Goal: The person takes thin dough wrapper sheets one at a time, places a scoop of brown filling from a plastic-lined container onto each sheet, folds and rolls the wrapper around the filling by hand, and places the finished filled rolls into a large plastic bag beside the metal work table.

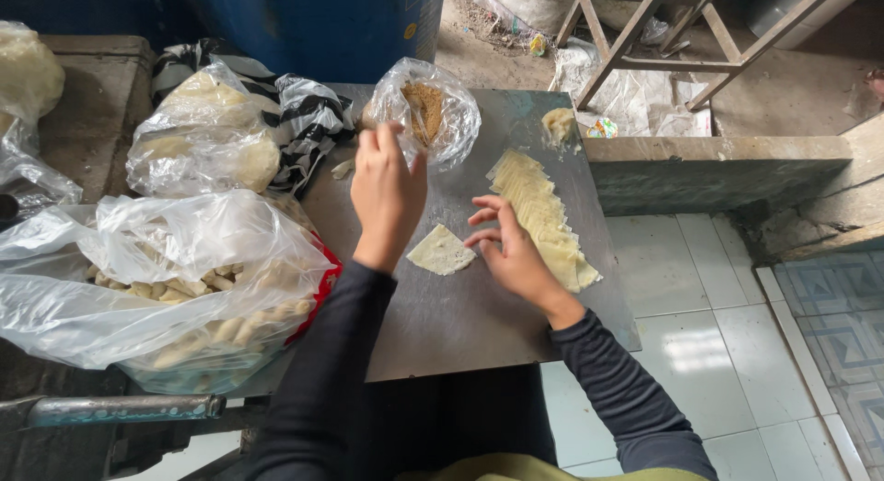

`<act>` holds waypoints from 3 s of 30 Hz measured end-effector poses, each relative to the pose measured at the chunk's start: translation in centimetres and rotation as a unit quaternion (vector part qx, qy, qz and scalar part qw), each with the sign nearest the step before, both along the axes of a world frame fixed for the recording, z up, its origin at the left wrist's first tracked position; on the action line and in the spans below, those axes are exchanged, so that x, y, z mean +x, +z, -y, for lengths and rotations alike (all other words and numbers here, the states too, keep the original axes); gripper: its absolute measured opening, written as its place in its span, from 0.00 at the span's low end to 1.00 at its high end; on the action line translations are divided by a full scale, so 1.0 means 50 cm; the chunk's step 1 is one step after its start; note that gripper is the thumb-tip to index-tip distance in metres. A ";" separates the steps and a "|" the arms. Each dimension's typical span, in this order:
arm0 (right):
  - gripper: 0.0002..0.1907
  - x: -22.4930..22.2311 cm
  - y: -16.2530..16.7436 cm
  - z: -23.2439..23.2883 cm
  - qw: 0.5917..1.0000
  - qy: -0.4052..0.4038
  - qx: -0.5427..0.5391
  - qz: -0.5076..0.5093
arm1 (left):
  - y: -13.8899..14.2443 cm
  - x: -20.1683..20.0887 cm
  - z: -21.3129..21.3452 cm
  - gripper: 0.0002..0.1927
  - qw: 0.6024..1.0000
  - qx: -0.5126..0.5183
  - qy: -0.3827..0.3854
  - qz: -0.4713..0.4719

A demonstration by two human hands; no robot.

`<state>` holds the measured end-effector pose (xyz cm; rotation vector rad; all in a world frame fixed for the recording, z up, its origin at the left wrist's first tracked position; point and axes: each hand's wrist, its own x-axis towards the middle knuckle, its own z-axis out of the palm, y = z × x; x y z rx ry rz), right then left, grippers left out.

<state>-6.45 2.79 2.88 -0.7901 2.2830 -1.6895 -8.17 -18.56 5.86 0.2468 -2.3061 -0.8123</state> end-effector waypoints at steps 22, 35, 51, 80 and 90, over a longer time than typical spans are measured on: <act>0.07 -0.108 0.089 0.117 0.947 -0.098 0.089 -0.292 | -0.172 -0.170 0.075 0.17 0.962 0.271 0.025 -0.018; 0.14 -0.336 0.062 0.257 0.906 -0.036 0.289 -0.308 | -0.161 -0.160 0.052 0.10 0.943 0.333 -0.017 -0.013; 0.11 -0.355 0.051 0.269 0.892 -0.060 0.245 -0.374 | -0.167 -0.172 0.055 0.11 0.933 0.360 -0.028 0.014; 0.03 -0.374 0.115 0.165 0.903 -0.214 -0.024 -0.373 | -0.093 -0.174 -0.008 0.11 0.939 0.339 -0.046 -0.026; 0.06 -0.364 0.074 0.217 0.916 -0.189 0.022 -0.354 | -0.113 -0.057 -0.014 0.30 0.950 0.305 -0.068 -0.006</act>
